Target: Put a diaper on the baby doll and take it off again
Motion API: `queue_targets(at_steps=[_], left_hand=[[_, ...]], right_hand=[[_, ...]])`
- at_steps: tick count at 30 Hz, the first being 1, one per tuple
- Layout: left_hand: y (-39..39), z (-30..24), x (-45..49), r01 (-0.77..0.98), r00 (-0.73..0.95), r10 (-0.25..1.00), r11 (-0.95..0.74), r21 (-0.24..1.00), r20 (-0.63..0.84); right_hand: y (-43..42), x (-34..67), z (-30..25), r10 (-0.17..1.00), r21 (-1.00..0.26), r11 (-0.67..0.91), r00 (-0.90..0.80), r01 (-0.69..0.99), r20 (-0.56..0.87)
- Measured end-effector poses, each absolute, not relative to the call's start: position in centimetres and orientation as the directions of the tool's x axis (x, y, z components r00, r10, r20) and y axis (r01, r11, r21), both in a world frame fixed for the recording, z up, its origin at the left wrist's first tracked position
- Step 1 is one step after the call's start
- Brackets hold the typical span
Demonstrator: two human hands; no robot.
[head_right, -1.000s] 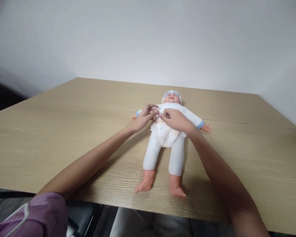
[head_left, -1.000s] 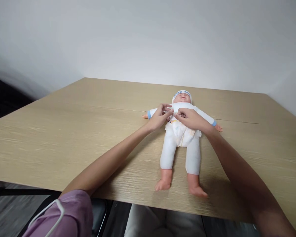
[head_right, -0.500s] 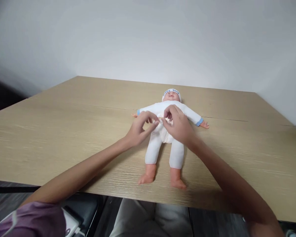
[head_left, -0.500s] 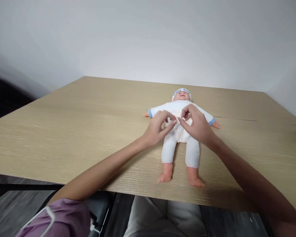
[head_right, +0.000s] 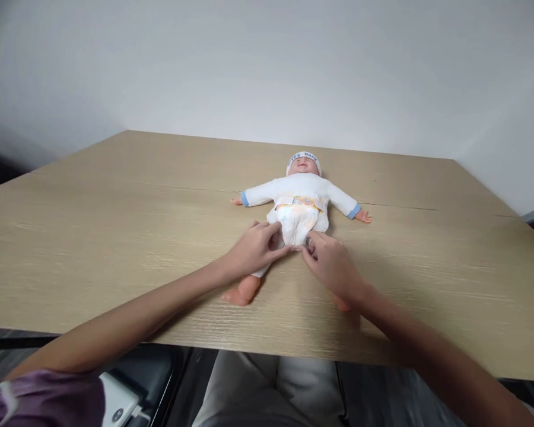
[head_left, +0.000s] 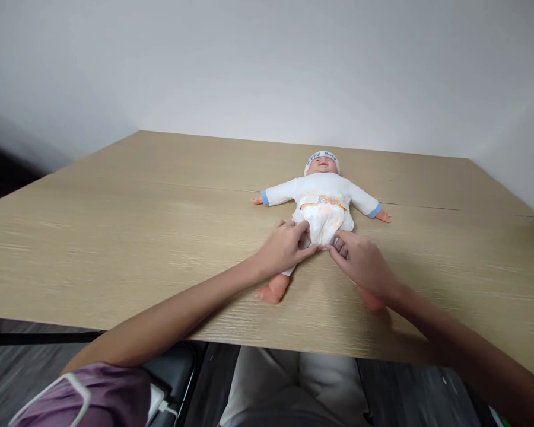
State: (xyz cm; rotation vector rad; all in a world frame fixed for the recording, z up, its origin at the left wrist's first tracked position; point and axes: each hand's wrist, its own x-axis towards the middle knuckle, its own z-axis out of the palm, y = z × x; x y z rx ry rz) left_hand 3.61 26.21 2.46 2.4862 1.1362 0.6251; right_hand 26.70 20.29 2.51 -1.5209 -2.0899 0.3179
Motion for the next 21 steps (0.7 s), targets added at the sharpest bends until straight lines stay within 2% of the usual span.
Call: queue_targets(at_steps=[4, 14, 21], left_hand=[[26.2, 1.8, 3.6, 0.610, 0.601, 0.754, -0.648, 0.456, 0.265], [25.8, 1.1, 2.7, 0.451, 0.577, 0.686, -0.719, 0.529, 0.442], [26.0, 1.4, 2.7, 0.452, 0.612, 0.690, -0.705, 0.546, 0.385]], right_hand=[[19.8, 26.1, 1.7, 0.909, -0.424, 0.372, -0.233, 0.826, 0.346], [18.4, 25.9, 1.2, 0.896, -0.498, 0.401, -0.218, 0.769, 0.386], [18.1, 25.4, 1.3, 0.889, -0.462, 0.412, -0.234, 0.785, 0.394]])
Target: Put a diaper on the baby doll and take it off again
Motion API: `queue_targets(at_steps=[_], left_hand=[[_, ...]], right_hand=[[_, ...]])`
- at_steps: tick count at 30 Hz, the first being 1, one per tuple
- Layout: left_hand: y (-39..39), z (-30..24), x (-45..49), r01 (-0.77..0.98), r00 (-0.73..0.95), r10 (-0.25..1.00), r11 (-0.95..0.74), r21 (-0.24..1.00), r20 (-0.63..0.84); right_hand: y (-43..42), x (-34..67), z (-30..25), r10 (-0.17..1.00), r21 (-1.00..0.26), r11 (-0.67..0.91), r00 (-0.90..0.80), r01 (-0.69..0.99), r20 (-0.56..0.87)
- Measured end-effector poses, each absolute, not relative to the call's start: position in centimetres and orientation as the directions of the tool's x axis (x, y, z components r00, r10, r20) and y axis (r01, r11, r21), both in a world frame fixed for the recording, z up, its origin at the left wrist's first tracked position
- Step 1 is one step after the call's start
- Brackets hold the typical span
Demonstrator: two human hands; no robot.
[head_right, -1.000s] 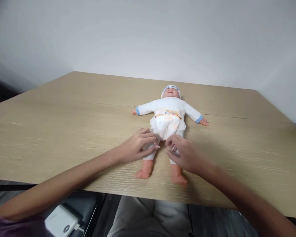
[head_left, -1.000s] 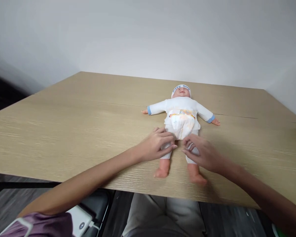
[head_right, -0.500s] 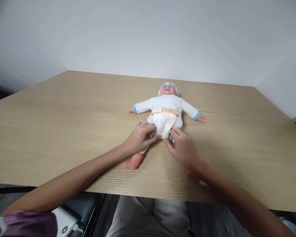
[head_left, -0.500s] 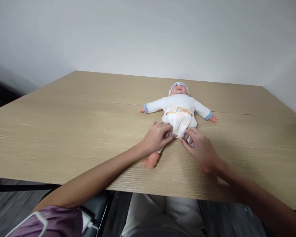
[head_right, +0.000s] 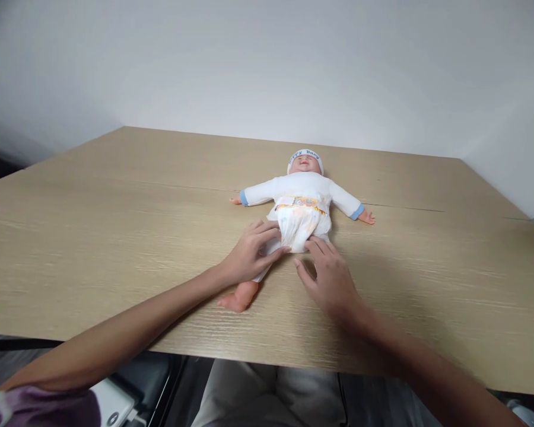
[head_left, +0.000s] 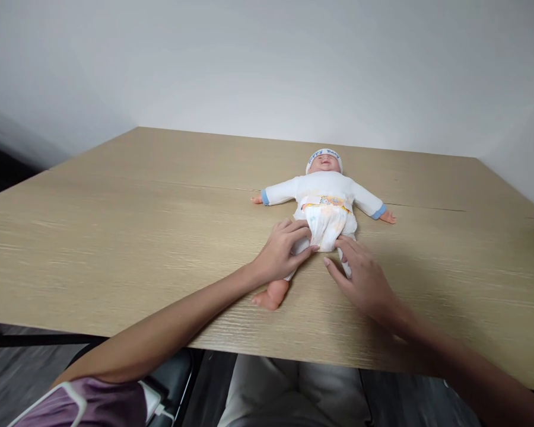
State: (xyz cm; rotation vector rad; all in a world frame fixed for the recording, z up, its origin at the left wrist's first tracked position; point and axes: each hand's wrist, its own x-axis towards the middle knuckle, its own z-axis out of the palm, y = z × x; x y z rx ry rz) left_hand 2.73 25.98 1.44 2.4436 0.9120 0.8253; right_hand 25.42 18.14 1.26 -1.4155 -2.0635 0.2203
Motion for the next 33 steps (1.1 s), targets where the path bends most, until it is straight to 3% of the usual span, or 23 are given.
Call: queue_targets(at_steps=[4, 14, 21, 26, 33], left_hand=[[26.1, 1.6, 2.9, 0.455, 0.600, 0.726, -0.656, 0.602, 0.338], [25.8, 0.6, 3.5, 0.409, 0.381, 0.866, -0.471, 0.782, 0.323], [25.9, 0.3, 3.5, 0.432, 0.258, 0.936, -0.334, 0.838, 0.239], [25.7, 0.8, 3.5, 0.460, 0.246, 0.951, -0.283, 0.842, 0.185], [25.9, 1.9, 3.2, 0.505, 0.383, 0.916, -0.316, 0.803, 0.119]], right_hand=[[18.6, 25.5, 1.2, 0.916, -0.507, 0.347, -0.169, 0.789, 0.364], [18.9, 25.2, 1.2, 0.978, -0.696, 0.120, 0.036, 0.708, 0.206], [19.2, 25.8, 1.9, 0.981, -0.797, 0.114, 0.058, 0.593, 0.183], [19.4, 26.7, 2.8, 0.983, -0.760, 0.076, 0.080, 0.646, 0.166], [19.3, 26.9, 3.2, 0.977, -0.710, 0.113, 0.052, 0.695, 0.206]])
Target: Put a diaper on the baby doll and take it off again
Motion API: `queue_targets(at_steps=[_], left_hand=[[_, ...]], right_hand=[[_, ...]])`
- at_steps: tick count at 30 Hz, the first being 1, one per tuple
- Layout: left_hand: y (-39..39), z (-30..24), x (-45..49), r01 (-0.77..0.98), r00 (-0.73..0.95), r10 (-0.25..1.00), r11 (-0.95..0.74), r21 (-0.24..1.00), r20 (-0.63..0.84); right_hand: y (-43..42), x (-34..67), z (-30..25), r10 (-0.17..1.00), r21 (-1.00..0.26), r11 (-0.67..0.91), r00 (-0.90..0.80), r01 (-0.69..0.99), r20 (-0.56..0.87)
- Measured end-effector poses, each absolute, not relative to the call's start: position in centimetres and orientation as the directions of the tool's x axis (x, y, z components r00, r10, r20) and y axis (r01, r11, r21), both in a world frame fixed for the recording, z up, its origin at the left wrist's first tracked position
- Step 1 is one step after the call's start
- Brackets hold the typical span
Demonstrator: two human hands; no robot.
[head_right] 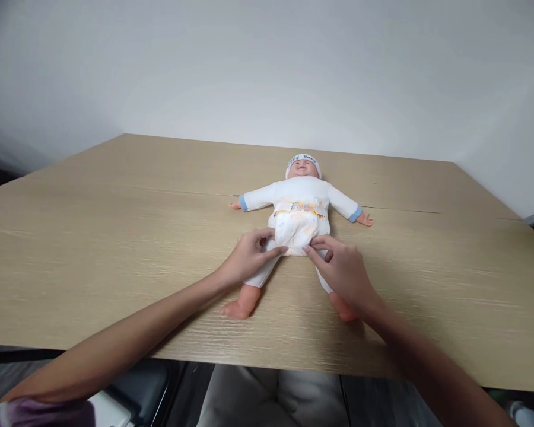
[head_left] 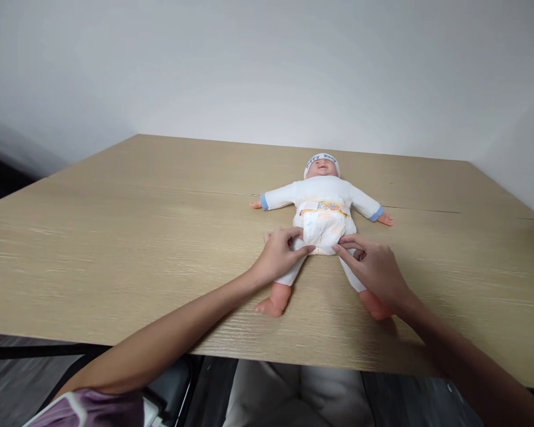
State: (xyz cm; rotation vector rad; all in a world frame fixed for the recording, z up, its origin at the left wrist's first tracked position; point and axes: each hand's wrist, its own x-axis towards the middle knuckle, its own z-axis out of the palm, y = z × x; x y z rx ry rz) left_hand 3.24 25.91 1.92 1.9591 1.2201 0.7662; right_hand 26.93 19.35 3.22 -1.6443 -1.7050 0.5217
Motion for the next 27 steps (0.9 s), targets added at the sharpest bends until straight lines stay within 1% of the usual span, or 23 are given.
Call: queue_targets(at_steps=[2, 4, 7, 9, 10, 12, 14, 16, 18, 19, 21, 24, 27], left_hand=[[26.1, 1.9, 3.2, 0.452, 0.419, 0.902, -0.301, 0.839, 0.098], [26.2, 1.8, 3.2, 0.387, 0.428, 0.901, -0.256, 0.886, 0.073], [26.3, 2.3, 2.9, 0.282, 0.439, 0.898, -0.135, 0.950, -0.002], [26.2, 2.8, 2.7, 0.211, 0.459, 0.886, -0.034, 0.977, -0.069], [26.1, 3.1, 2.6, 0.188, 0.464, 0.881, 0.005, 0.982, -0.093], [25.9, 3.4, 2.4, 0.178, 0.455, 0.884, 0.026, 0.984, -0.106], [25.8, 3.5, 2.2, 0.212, 0.437, 0.896, -0.016, 0.977, -0.080], [25.7, 3.3, 2.1, 0.250, 0.432, 0.901, -0.079, 0.965, -0.038], [25.8, 3.1, 2.1, 0.267, 0.447, 0.894, -0.136, 0.954, 0.002], [25.9, 3.0, 2.1, 0.269, 0.455, 0.891, -0.159, 0.950, 0.021], [26.0, 2.8, 2.0, 0.278, 0.461, 0.886, -0.194, 0.941, 0.046], [26.2, 2.9, 2.0, 0.297, 0.459, 0.887, -0.212, 0.931, 0.056], [26.2, 3.0, 2.1, 0.284, 0.471, 0.882, -0.188, 0.940, 0.035]], right_hand=[[19.3, 26.9, 3.0, 0.982, -0.724, 0.098, 0.051, 0.683, 0.181], [19.5, 26.9, 2.7, 0.991, -0.776, 0.066, 0.053, 0.627, 0.127], [20.1, 27.1, 2.1, 0.999, -0.908, -0.005, 0.034, 0.419, 0.010], [20.5, 27.2, 1.8, 0.999, -0.957, -0.053, 0.021, 0.284, -0.049], [20.5, 27.2, 1.7, 0.998, -0.965, -0.064, 0.018, 0.253, -0.061], [20.3, 27.1, 1.8, 0.998, -0.954, -0.061, 0.018, 0.293, -0.058], [19.8, 26.8, 2.1, 0.999, -0.904, -0.039, 0.034, 0.427, -0.027], [19.2, 26.4, 2.4, 0.997, -0.823, 0.005, 0.058, 0.568, 0.047], [18.9, 25.9, 2.5, 0.988, -0.761, 0.068, 0.061, 0.646, 0.140], [18.8, 25.7, 2.5, 0.983, -0.745, 0.093, 0.060, 0.661, 0.175], [18.9, 25.4, 2.4, 0.978, -0.741, 0.108, 0.062, 0.663, 0.198], [19.1, 25.4, 2.3, 0.982, -0.767, 0.083, 0.080, 0.637, 0.173], [19.2, 25.5, 2.2, 0.985, -0.789, 0.065, 0.086, 0.611, 0.148]])
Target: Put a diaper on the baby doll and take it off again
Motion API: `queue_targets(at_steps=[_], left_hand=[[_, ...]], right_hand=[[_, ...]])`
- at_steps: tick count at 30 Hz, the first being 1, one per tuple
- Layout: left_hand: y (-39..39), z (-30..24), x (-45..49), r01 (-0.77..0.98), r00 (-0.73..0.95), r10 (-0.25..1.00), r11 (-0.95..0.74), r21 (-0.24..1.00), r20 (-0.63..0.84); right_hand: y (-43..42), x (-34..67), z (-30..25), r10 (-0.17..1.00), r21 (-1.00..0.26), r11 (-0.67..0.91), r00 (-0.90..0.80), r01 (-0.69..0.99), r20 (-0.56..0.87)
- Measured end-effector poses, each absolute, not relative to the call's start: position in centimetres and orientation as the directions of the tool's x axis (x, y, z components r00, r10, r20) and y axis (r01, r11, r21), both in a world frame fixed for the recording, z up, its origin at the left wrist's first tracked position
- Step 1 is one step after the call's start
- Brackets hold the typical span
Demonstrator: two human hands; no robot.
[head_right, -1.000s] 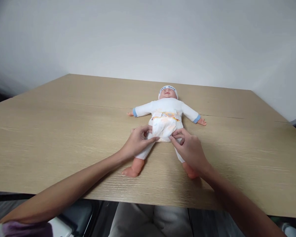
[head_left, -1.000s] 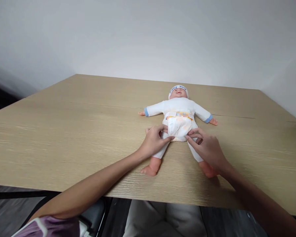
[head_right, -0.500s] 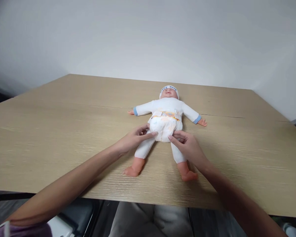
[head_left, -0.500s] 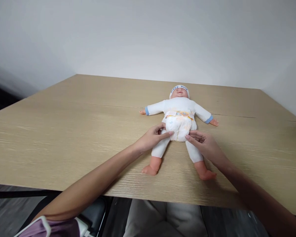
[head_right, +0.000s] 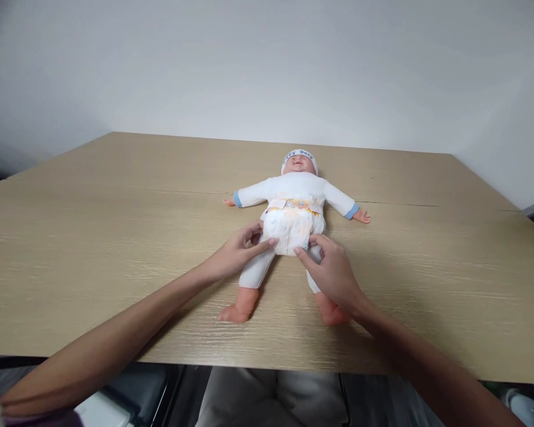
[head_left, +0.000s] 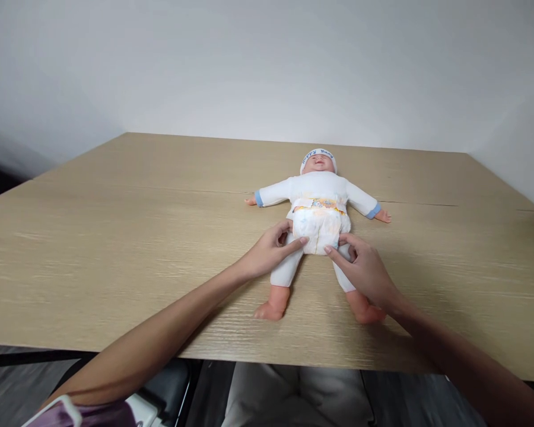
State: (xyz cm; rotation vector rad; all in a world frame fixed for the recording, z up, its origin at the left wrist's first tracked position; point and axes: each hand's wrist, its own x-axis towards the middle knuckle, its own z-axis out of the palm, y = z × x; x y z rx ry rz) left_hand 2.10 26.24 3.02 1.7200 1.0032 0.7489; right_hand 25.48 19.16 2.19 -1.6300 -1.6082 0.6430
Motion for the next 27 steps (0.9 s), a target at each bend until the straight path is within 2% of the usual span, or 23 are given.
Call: queue_targets(at_steps=[4, 11, 19, 27], left_hand=[[26.3, 3.1, 2.3, 0.289, 0.465, 0.885, -0.177, 0.941, 0.023], [26.8, 2.5, 2.3, 0.341, 0.467, 0.883, -0.232, 0.911, 0.050], [26.7, 2.2, 2.6, 0.155, 0.469, 0.883, -0.108, 0.982, 0.023], [26.7, 2.4, 2.6, 0.241, 0.469, 0.883, -0.129, 0.962, 0.001]], right_hand=[[19.1, 25.6, 2.0, 0.985, -0.796, 0.061, 0.092, 0.602, 0.145], [19.3, 25.3, 2.2, 0.971, -0.728, 0.175, 0.008, 0.663, 0.241], [19.8, 25.6, 1.9, 0.977, -0.798, 0.150, 0.034, 0.583, 0.209], [19.7, 25.6, 1.6, 0.982, -0.833, 0.131, 0.044, 0.538, 0.182]])
